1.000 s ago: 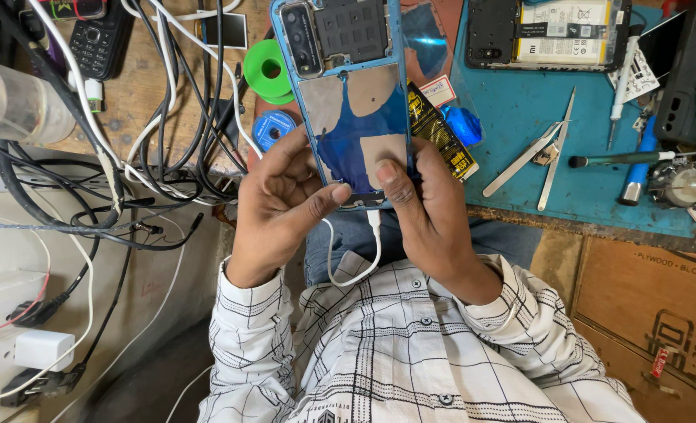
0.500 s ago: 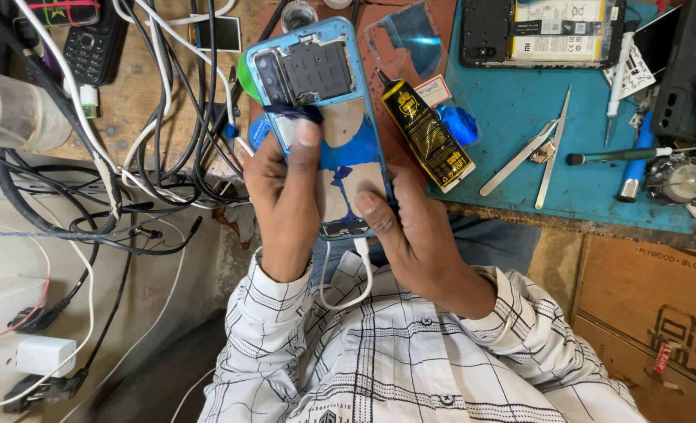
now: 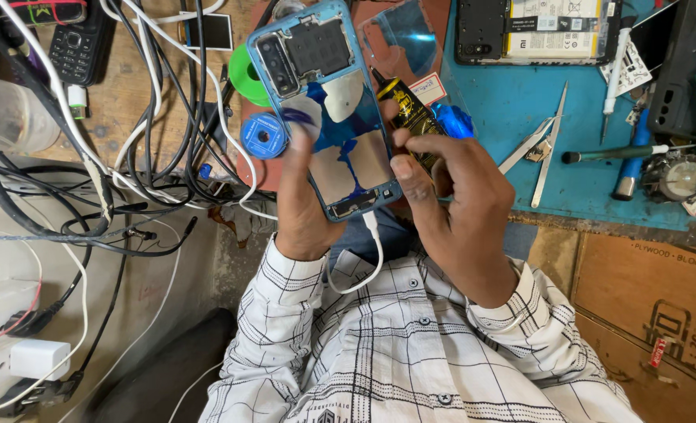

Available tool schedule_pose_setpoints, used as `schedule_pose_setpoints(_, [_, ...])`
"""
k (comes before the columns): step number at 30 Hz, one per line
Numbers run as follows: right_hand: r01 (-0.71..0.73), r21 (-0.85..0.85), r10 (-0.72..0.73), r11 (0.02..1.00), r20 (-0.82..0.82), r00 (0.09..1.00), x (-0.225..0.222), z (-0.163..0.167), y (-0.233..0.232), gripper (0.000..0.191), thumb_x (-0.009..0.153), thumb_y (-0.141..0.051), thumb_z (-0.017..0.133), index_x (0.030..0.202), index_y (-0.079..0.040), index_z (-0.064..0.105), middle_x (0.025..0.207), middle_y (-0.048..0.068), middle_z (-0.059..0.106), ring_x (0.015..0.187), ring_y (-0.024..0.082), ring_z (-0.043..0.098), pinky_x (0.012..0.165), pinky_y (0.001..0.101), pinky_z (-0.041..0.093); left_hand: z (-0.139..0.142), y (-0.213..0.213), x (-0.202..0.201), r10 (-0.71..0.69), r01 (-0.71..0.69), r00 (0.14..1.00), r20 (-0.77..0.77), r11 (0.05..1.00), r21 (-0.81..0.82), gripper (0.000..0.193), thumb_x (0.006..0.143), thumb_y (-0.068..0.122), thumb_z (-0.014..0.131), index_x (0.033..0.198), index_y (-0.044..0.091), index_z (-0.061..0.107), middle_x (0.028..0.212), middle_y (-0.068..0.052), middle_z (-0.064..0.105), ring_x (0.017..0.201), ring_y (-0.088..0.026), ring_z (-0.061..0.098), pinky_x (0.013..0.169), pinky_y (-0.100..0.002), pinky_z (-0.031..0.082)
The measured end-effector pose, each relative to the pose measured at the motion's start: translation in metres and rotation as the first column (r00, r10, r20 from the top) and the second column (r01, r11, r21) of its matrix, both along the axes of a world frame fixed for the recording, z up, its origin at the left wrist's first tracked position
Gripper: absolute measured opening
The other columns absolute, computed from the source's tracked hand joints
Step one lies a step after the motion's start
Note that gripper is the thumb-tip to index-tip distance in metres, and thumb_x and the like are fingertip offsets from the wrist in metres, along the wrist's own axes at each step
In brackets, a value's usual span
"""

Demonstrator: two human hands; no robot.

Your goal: The person holds a smartphone with its back glass panel partially removed and uses a green rotary grinding tool to abrade the remaining blue back glass and old adhesive from the rear of the phone. They then apply adhesive from a yellow tube onto the phone's rear frame, press a new back cover into place, and finally power the phone on and tap its screen.

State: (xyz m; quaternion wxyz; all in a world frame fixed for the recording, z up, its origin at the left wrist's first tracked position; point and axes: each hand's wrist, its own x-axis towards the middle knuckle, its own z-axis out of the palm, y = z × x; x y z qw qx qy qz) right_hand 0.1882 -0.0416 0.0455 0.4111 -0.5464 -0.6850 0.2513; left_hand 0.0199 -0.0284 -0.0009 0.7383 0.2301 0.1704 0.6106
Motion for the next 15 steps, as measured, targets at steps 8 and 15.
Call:
schedule_pose_setpoints(8, [-0.194,-0.064,0.183,0.979,-0.14,0.973,-0.01,-0.002,0.001,0.03,0.115,-0.031,0.053,0.11,-0.003,0.064,0.091,0.007,0.069,0.076,0.013,0.062,0.066,0.0294,0.048,-0.006,-0.006,0.001,-0.068,0.07,0.979,-0.193,0.998,0.005,0.078,0.087,0.005,0.08,0.155,-0.005,0.042,0.146,-0.019,0.058,0.127,-0.027,0.065,0.113,-0.04,0.054])
schedule_pose_setpoints(15, [-0.212,-0.348,0.315,0.913,0.274,0.909,0.044,0.005,-0.015,0.031,0.103,-0.029,0.059,0.086,-0.003,0.065,0.069,0.012,0.059,0.062,0.032,0.057,0.057,0.0409,0.045,-0.004,0.001,-0.01,-0.073,0.074,0.997,0.031,0.996,-0.045,0.082,0.102,0.053,0.055,0.162,0.001,0.033,0.153,-0.024,0.053,0.129,-0.036,0.062,0.103,-0.054,0.059])
